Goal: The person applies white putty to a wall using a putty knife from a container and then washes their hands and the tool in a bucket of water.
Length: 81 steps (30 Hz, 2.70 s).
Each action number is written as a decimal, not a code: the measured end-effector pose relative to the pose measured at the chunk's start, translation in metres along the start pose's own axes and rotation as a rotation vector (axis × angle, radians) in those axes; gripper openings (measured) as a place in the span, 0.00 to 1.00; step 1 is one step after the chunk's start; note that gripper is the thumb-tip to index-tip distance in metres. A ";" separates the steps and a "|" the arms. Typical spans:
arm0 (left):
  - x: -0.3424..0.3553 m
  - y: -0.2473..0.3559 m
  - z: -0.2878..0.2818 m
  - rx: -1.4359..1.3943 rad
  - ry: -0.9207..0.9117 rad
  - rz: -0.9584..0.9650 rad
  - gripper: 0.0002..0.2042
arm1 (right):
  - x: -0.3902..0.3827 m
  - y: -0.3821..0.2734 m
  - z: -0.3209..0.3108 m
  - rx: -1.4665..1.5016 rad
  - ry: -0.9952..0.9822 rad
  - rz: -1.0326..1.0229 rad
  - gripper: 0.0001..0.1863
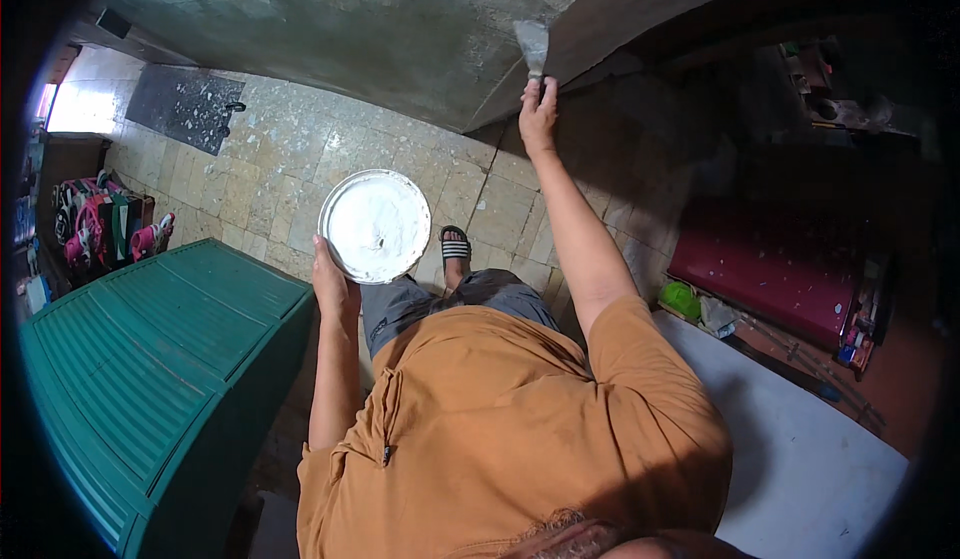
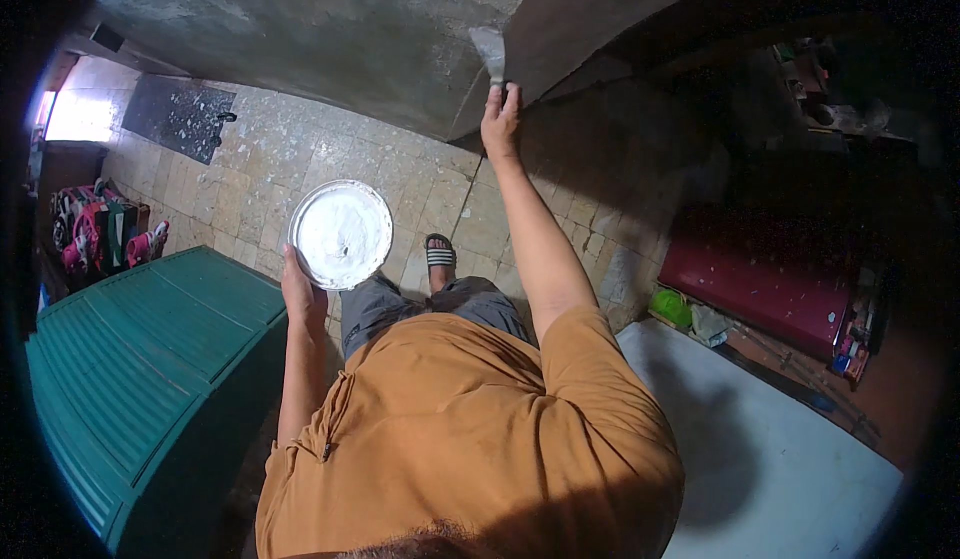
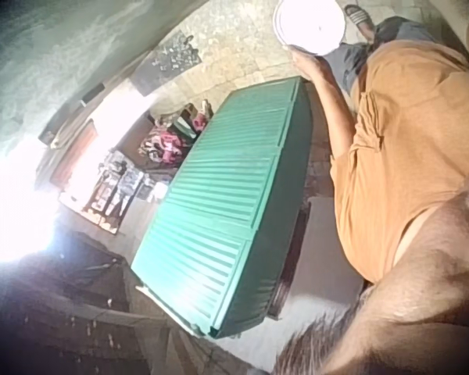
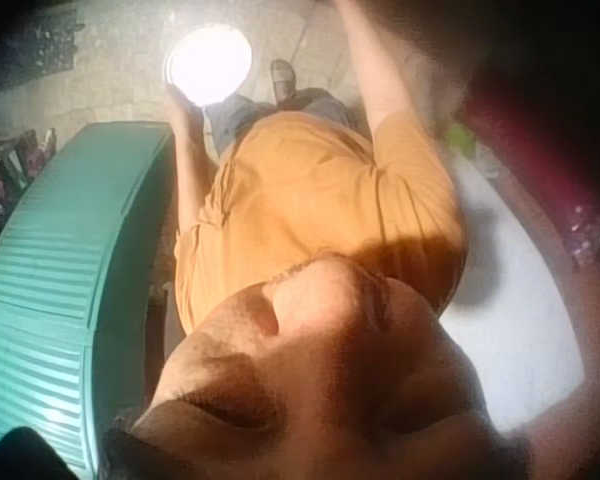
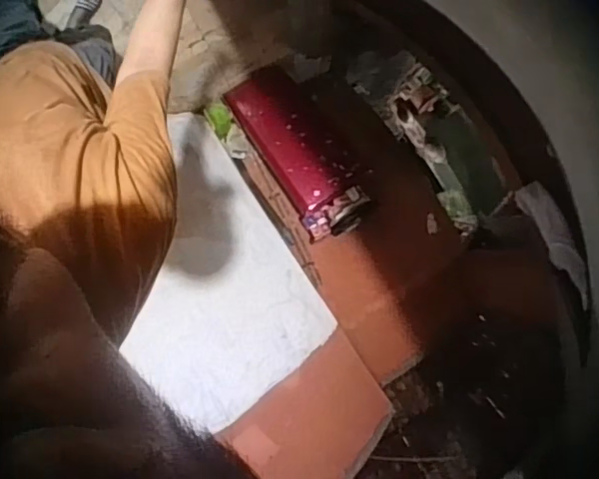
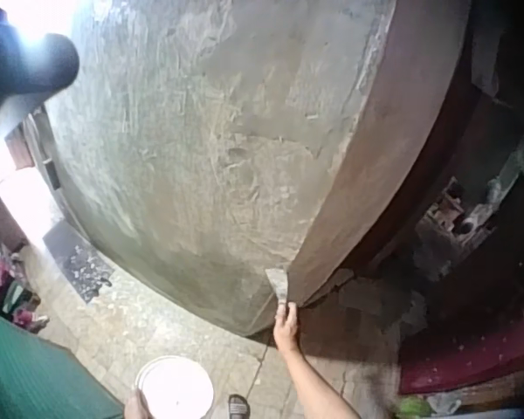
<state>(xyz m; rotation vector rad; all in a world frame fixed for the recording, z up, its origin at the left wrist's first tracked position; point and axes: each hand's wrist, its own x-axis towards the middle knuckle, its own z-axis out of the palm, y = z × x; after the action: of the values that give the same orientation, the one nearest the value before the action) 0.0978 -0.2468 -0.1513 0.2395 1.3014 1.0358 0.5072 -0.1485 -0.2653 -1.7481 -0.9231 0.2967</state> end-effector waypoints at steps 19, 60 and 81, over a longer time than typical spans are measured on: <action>0.006 0.005 -0.002 -0.015 0.000 -0.010 0.26 | 0.000 -0.023 0.000 0.066 -0.044 -0.017 0.17; 0.040 0.004 0.027 0.224 -0.027 0.309 0.26 | -0.115 -0.266 -0.078 -0.873 -1.096 -0.716 0.15; 0.030 0.020 0.037 0.053 -0.183 0.196 0.24 | -0.081 -0.218 -0.102 -0.205 -1.207 0.473 0.13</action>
<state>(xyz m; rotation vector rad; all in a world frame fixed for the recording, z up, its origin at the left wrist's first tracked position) 0.1179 -0.1994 -0.1465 0.4987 1.1564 1.1172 0.4196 -0.2517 -0.0504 -1.9063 -1.3541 1.7414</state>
